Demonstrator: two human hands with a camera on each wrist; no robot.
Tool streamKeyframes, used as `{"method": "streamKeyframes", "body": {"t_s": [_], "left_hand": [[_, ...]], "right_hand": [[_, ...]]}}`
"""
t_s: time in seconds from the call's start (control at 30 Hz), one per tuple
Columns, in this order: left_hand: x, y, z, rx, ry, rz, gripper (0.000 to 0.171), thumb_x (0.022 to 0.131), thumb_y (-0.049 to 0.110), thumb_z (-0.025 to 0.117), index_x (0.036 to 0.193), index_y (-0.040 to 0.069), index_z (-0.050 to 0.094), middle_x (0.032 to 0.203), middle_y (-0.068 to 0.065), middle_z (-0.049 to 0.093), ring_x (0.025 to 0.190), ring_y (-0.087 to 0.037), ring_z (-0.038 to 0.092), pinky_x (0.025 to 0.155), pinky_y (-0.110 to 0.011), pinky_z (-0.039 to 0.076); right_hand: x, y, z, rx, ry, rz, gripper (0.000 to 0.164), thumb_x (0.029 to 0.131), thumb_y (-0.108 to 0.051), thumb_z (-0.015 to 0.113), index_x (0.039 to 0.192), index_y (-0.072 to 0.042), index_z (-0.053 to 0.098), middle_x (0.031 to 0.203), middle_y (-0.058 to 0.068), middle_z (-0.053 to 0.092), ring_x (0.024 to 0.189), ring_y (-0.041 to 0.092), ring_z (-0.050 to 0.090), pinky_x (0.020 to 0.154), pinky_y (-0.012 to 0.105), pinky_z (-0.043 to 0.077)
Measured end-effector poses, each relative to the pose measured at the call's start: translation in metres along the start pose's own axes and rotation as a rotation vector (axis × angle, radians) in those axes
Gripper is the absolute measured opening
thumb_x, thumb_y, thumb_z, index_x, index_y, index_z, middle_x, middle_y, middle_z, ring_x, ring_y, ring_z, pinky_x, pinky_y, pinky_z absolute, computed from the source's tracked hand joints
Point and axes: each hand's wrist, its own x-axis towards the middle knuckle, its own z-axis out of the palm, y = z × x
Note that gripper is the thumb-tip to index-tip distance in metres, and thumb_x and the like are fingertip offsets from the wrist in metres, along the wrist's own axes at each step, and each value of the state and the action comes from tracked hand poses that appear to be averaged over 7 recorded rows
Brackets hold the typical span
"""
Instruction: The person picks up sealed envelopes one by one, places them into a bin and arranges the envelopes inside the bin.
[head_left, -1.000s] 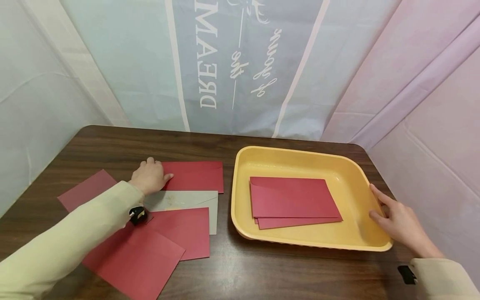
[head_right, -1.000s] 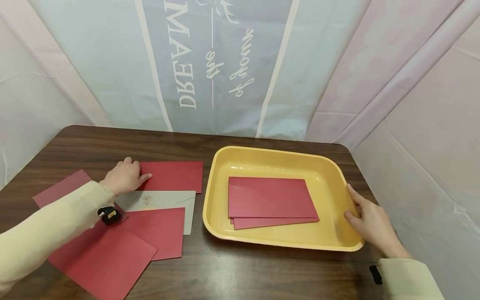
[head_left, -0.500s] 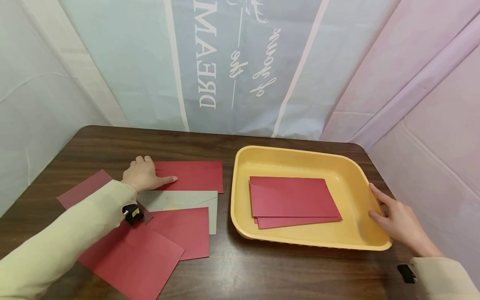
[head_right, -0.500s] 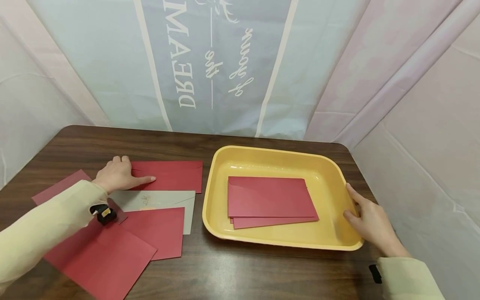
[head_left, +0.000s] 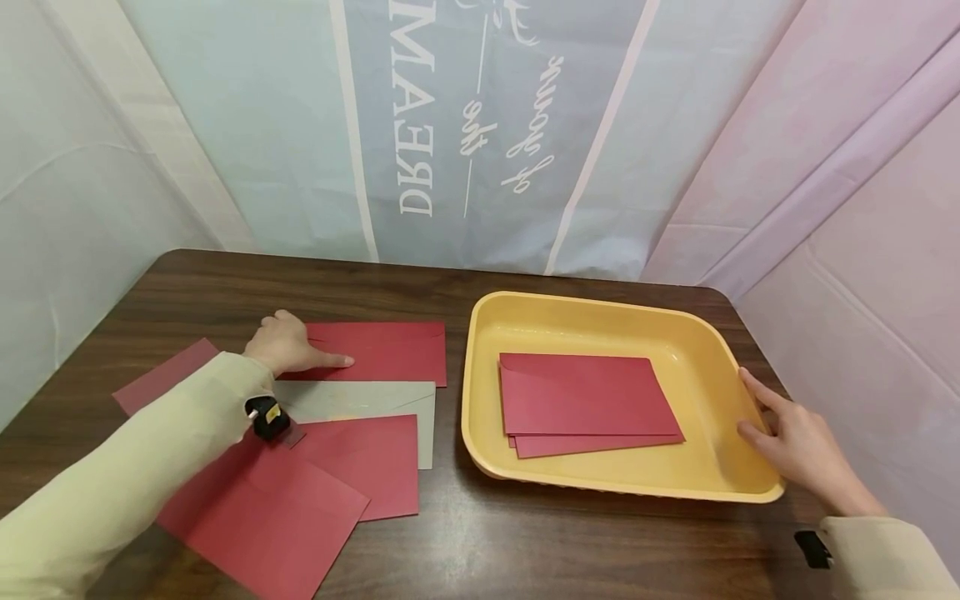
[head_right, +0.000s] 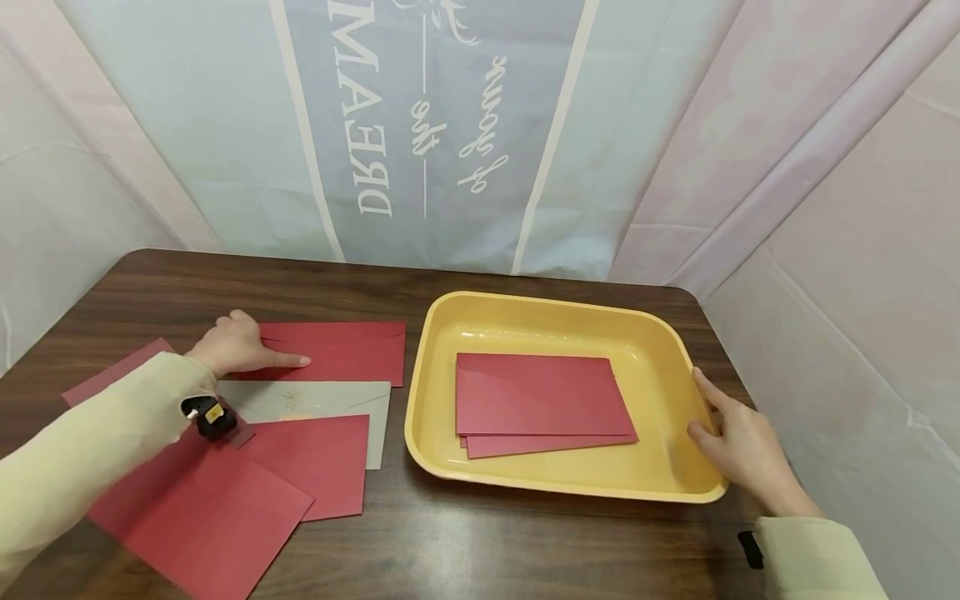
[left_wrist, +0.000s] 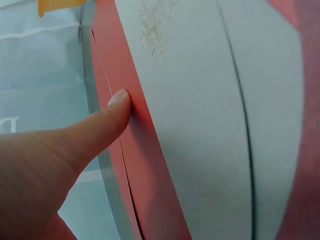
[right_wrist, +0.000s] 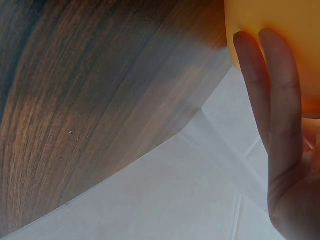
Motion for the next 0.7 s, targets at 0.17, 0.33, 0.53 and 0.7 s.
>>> {"method": "streamKeyframes", "body": {"t_s": [0.17, 0.33, 0.53, 0.7], "left_hand": [[0.004, -0.002, 0.000, -0.025, -0.039, -0.041, 0.116, 0.067, 0.067, 0.073, 0.118, -0.024, 0.023, 0.111, -0.041, 0.038, 0.103, -0.048, 0.045, 0.083, -0.054, 0.047], [0.007, -0.004, 0.000, -0.064, -0.043, -0.066, 0.119, 0.069, 0.063, 0.074, 0.123, -0.025, 0.016, 0.116, -0.042, 0.032, 0.105, -0.051, 0.044, 0.087, -0.056, 0.045], [0.009, -0.008, -0.002, -0.096, -0.027, -0.048, 0.111, 0.075, 0.057, 0.072, 0.123, -0.026, 0.017, 0.117, -0.043, 0.032, 0.106, -0.052, 0.043, 0.087, -0.056, 0.044], [0.009, -0.010, -0.004, -0.168, -0.006, -0.047, 0.111, 0.078, 0.051, 0.071, 0.130, -0.026, 0.009, 0.125, -0.045, 0.033, 0.112, -0.055, 0.043, 0.092, -0.058, 0.043]], "right_hand": [[0.000, 0.001, 0.000, -0.003, 0.004, -0.002, 0.069, 0.081, -0.003, 0.068, 0.143, 0.002, 0.038, 0.069, 0.008, 0.065, 0.053, -0.006, 0.043, 0.048, 0.024, 0.036], [0.000, 0.001, 0.000, -0.001, 0.002, -0.006, 0.069, 0.081, -0.004, 0.069, 0.143, 0.002, 0.038, 0.071, 0.011, 0.067, 0.054, -0.006, 0.045, 0.048, 0.024, 0.037], [0.001, 0.002, -0.002, 0.003, 0.007, -0.014, 0.070, 0.081, -0.005, 0.068, 0.144, 0.001, 0.037, 0.071, 0.011, 0.067, 0.055, -0.007, 0.045, 0.048, 0.024, 0.037], [0.002, 0.001, -0.003, -0.001, -0.007, -0.004, 0.070, 0.082, -0.005, 0.068, 0.144, 0.001, 0.036, 0.071, 0.010, 0.067, 0.054, -0.006, 0.045, 0.048, 0.024, 0.037]]}}
